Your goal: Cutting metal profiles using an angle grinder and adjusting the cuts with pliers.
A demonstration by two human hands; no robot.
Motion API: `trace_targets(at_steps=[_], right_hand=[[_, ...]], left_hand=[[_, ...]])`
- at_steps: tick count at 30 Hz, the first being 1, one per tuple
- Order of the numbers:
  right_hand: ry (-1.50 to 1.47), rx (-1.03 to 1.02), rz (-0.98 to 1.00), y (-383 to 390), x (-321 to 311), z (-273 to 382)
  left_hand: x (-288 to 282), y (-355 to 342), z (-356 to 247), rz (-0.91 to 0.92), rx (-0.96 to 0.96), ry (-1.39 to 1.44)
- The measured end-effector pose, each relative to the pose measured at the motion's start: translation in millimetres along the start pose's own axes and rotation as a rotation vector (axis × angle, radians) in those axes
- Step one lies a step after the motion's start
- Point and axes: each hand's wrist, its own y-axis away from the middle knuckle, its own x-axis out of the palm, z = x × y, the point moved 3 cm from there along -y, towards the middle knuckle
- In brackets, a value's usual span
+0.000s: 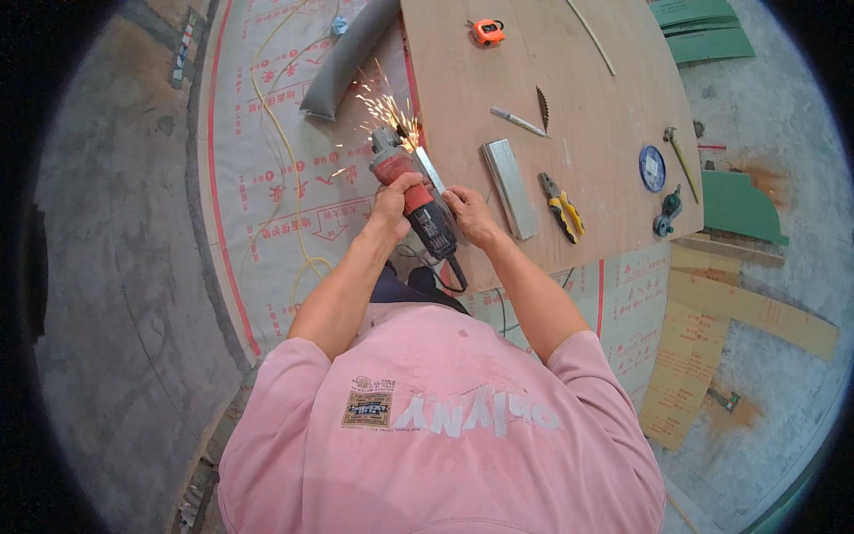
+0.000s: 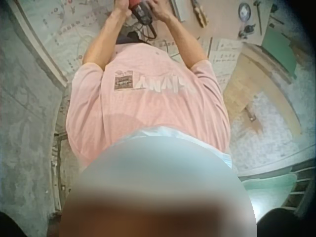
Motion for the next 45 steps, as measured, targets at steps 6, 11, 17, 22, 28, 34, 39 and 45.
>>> trace_targets(at_steps=[6, 11, 17, 22, 28, 34, 39, 45], right_hand=[[-0.025, 0.010, 0.007, -2, -3, -7], [0.050, 0.007, 0.002, -5, -7, -12], [0.023, 0.027, -0.009, 1, 0, -1], [-0.088, -0.029, 0.049, 5, 5, 5], [-0.106, 0.006, 0.008, 4, 6, 7], [-0.033, -0.029, -0.008, 1, 2, 0], [0.031, -0.039, -0.021, 3, 2, 3], [-0.016, -0.038, -0.003, 1, 5, 0]], left_hand=[[9, 8, -6, -0.025, -0.013, 0.050], [7, 7, -2, -0.016, 0.002, 0.052], [3, 6, 4, 0.018, 0.035, 0.018], [4, 8, 7, -0.046, 0.026, 0.040], [3, 7, 8, -0.053, 0.014, 0.048], [4, 9, 8, -0.049, -0.018, 0.055], [7, 15, 5, -0.044, -0.030, 0.042], [-2, 9, 11, 0.014, -0.048, 0.034]])
